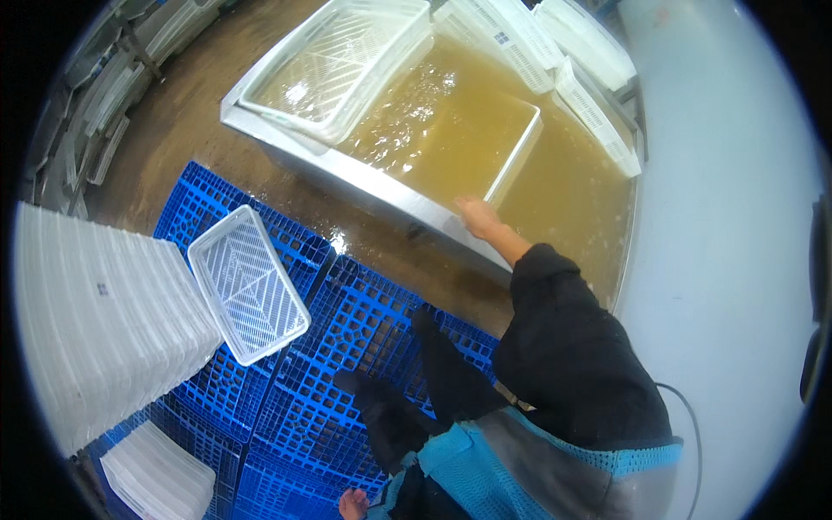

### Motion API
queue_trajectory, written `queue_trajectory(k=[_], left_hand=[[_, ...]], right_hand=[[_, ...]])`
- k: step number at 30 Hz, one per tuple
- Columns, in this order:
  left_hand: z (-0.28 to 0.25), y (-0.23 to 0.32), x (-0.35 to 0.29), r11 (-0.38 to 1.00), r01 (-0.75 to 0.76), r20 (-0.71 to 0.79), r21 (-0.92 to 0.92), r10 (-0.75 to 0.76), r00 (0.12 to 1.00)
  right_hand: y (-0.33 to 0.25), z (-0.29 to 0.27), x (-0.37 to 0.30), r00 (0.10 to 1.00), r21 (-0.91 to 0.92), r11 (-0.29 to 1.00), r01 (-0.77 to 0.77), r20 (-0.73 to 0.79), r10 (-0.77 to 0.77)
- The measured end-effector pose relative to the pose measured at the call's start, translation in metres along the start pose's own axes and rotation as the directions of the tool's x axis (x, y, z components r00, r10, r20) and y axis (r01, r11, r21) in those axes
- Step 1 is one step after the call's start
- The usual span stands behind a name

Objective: The person repeatedly picks up white plastic baskets, dips them into a water-filled tub, and places them onto a stack on a blue pallet. The person handles the baskets one at a time, rinsing them in the water and stacking them neatly.

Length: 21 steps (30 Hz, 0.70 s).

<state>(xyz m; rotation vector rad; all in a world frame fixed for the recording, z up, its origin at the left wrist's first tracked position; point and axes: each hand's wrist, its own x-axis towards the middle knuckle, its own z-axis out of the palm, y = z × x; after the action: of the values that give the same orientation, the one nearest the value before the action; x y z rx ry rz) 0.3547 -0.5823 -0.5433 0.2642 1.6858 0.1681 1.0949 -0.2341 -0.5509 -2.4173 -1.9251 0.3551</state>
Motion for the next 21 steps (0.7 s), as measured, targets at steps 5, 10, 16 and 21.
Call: queue_trajectory(k=[5, 10, 16, 21], left_hand=[[0.078, 0.010, -0.016, 0.974, 0.076, 0.012, 0.216, -0.080, 0.997], [0.122, 0.024, -0.027, 0.910, 0.123, 0.025, 0.397, -0.144, 0.989], [0.154, 0.053, -0.036, 0.862, 0.085, 0.042, 0.499, -0.122, 0.992], [0.161, 0.080, -0.042, 0.817, -0.028, 0.100, 0.577, -0.037, 0.994]], right_hand=[[0.120, 0.064, 0.038, 0.952, -0.255, 0.925, 0.283, 0.192, -0.238], [0.152, 0.094, 0.064, 0.797, -0.173, 0.901, 0.397, 0.552, -0.245], [0.161, 0.076, 0.053, 0.833, -0.012, 0.887, 0.461, 0.351, -0.428], [0.191, 0.029, 0.055, 0.805, 0.100, 0.809, 0.579, 0.090, -0.587]])
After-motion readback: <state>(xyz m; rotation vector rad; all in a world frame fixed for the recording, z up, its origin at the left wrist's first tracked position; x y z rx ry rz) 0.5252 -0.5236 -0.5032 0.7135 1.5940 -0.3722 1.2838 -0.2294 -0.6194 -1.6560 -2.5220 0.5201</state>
